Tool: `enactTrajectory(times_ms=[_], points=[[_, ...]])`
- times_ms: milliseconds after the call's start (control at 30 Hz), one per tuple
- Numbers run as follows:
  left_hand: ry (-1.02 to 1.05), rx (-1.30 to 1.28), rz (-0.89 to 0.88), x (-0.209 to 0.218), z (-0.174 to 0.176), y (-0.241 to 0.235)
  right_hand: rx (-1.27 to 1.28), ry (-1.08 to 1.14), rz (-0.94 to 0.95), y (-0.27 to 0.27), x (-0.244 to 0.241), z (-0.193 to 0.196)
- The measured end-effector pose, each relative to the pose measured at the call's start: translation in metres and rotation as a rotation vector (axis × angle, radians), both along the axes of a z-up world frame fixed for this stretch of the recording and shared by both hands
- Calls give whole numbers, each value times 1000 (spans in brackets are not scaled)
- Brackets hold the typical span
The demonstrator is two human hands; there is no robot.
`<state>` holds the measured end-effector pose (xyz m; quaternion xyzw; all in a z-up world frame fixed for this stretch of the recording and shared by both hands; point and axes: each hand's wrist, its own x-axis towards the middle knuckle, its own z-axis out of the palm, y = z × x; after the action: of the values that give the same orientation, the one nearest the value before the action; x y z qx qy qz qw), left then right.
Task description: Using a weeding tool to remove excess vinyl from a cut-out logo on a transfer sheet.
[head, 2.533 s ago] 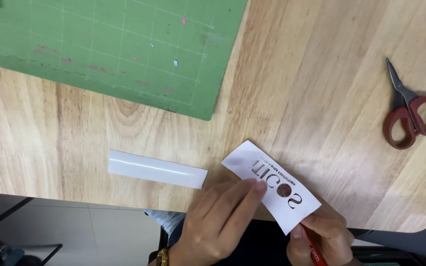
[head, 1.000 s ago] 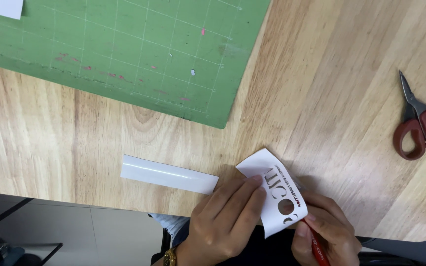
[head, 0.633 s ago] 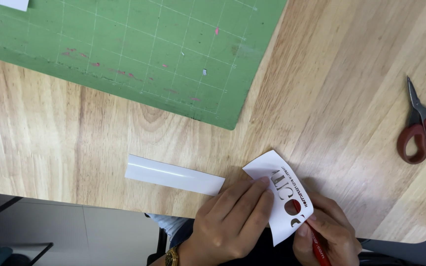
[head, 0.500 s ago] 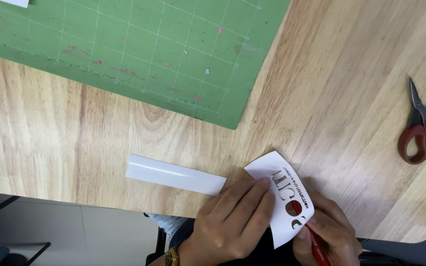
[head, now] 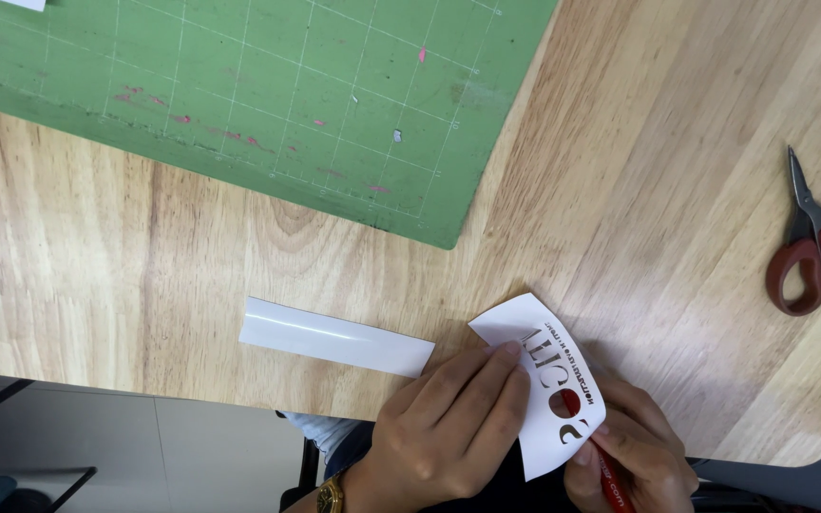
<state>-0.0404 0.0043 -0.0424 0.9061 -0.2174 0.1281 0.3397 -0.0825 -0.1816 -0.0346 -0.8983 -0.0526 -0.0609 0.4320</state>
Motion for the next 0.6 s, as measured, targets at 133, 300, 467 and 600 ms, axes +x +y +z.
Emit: enactTrajectory(times_ms=[133,300,467,600], points=[[-14,1,14,1,0,-1,21,-17,23,-3,-1,-7],[-33,35,24,1,0,-1,-9,29,9,-3,-2,-1],[-17,18,11,2,1,0,-10,20,7,4,4,3],[6,4,28,3,3,-1,-19,-42,3,1,2,-6]])
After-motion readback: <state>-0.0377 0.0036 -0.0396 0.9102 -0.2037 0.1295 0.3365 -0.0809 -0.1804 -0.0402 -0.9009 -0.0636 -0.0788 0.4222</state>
